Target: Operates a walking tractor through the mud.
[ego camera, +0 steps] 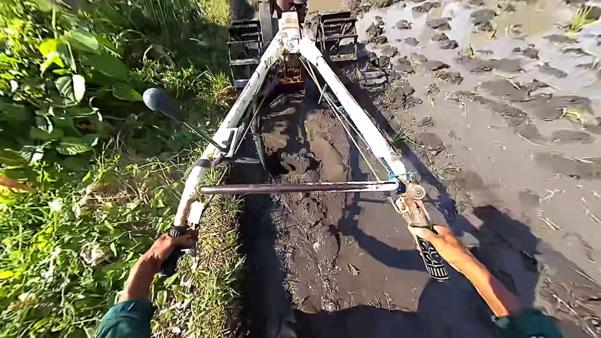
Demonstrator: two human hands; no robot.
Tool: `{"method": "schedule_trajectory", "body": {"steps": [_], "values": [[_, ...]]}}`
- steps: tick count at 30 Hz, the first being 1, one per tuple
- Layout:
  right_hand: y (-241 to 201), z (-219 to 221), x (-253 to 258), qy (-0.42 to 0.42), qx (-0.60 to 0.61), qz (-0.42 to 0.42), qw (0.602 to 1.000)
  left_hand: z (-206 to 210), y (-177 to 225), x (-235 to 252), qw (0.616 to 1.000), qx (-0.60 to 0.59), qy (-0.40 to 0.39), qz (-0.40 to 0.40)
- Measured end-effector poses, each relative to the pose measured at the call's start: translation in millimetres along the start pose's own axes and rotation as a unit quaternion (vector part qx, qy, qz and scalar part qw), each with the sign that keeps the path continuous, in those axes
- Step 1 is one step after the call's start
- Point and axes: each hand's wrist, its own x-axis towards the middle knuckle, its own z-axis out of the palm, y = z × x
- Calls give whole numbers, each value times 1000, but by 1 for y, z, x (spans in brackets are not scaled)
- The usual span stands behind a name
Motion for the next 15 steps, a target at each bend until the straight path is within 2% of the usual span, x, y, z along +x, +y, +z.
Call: {"method": "schedule_trajectory", "body": {"steps": [3, 5, 6, 7, 9, 12, 15], "values": [[-57, 79, -34, 37, -9, -31, 999, -62, 19, 55, 999, 35, 1, -37], [-81, 136, -41, 65, 6, -24, 998, -100, -2, 116, 999, 33, -29, -11], [-85, 153, -34, 90, 16, -12, 996, -107, -10, 137, 998, 14, -69, 5], [-89, 159, -22, 123, 16, 4, 992, -106, -8, 151, 993, -3, -112, 26], [-99, 143, 18, 165, -22, 19, 986, -82, 8, 165, 986, -43, -151, 62], [-102, 120, 78, 192, -56, 46, 979, -43, 36, 178, 985, -62, -145, 66], [-126, 98, 121, 201, -93, 62, 973, -13, 73, 191, 989, -51, -132, 50]]}}
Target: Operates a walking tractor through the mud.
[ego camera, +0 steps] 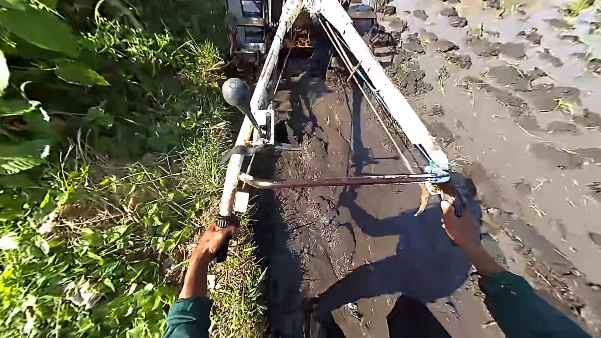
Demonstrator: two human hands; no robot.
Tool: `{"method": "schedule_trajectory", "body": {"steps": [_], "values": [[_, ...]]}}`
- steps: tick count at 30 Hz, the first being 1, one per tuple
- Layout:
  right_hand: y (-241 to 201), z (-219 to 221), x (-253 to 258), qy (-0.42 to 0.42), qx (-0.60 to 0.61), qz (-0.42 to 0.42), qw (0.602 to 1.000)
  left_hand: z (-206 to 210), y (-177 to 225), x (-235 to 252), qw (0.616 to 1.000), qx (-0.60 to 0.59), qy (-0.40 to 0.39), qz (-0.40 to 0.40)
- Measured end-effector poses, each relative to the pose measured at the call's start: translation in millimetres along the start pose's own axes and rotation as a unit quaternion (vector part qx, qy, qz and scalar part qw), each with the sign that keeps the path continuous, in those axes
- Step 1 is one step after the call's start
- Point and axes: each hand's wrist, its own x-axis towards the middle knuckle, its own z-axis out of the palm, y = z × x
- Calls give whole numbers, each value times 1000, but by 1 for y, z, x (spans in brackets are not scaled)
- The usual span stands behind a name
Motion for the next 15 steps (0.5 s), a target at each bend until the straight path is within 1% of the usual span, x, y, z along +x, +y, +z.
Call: {"method": "schedule_trajectory", "body": {"steps": [3, 5, 7, 9, 12, 13, 15], "values": [[-22, -13, 45, -2, -24, -35, 999, 26, 30, 29, 999, 13, 22, -19], [-36, -22, 78, -19, -19, -46, 999, 41, 49, 51, 998, 26, 50, -29], [-44, -23, 117, -26, -5, -67, 997, 52, 74, 70, 996, 38, 68, -34], [-54, -20, 153, -14, -10, -89, 996, 62, 97, 91, 996, 35, 73, -36], [-77, -18, 204, -9, 3, -82, 997, 79, 123, 127, 996, 23, 82, -34], [-86, -19, 224, -29, 31, -76, 996, 82, 132, 140, 995, 23, 88, -31], [-94, -22, 266, -132, 112, -14, 985, 86, 152, 162, 995, 26, 89, -45]]}}
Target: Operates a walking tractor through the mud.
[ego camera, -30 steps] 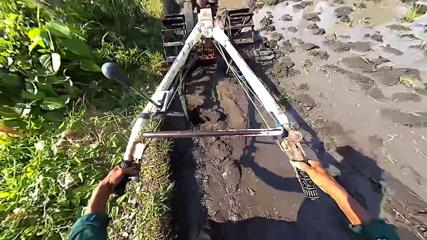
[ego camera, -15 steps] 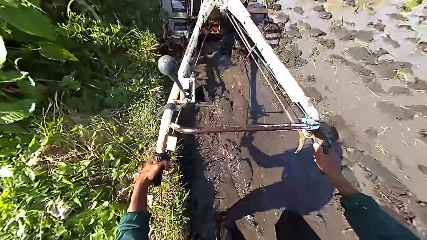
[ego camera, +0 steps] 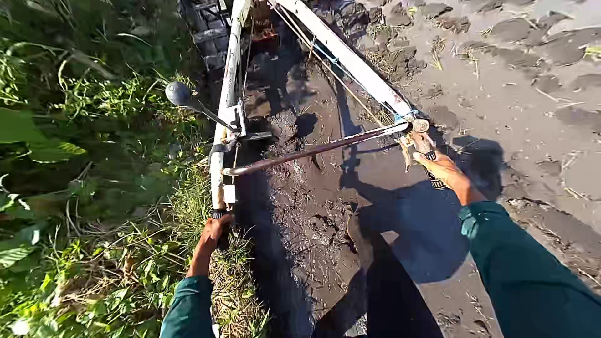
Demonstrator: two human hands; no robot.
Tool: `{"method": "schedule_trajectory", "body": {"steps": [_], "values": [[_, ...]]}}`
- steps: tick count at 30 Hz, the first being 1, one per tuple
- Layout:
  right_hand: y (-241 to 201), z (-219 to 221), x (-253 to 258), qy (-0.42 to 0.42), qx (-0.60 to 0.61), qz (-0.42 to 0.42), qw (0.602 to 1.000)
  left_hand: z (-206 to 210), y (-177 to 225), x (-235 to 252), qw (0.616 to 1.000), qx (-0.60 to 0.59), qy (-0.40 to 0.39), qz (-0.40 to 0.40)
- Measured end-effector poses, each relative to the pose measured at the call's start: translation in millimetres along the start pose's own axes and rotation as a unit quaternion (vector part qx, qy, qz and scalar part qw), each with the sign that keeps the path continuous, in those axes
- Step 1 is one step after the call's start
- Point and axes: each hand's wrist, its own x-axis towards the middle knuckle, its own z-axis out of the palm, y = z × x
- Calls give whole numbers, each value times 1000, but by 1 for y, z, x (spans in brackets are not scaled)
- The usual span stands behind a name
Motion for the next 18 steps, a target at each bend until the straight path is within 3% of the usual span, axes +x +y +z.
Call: {"method": "schedule_trajectory", "body": {"steps": [2, 6, 9, 14, 18], "values": [[-11, -13, 39, -106, 119, 56, 986, 3, 25, 23, 1000, 0, -7, -15], [-6, -10, 143, -297, 275, 33, 914, 15, 57, 73, 1000, -17, 10, -20], [-29, -1, 174, -256, 284, 8, 924, 34, 87, 101, 999, -33, 15, -18], [-54, 5, 245, -280, 258, -8, 925, 46, 132, 155, 999, -23, 22, -14], [-116, 14, 273, -157, 197, -13, 968, 55, 178, 197, 999, -5, 51, 8]]}}
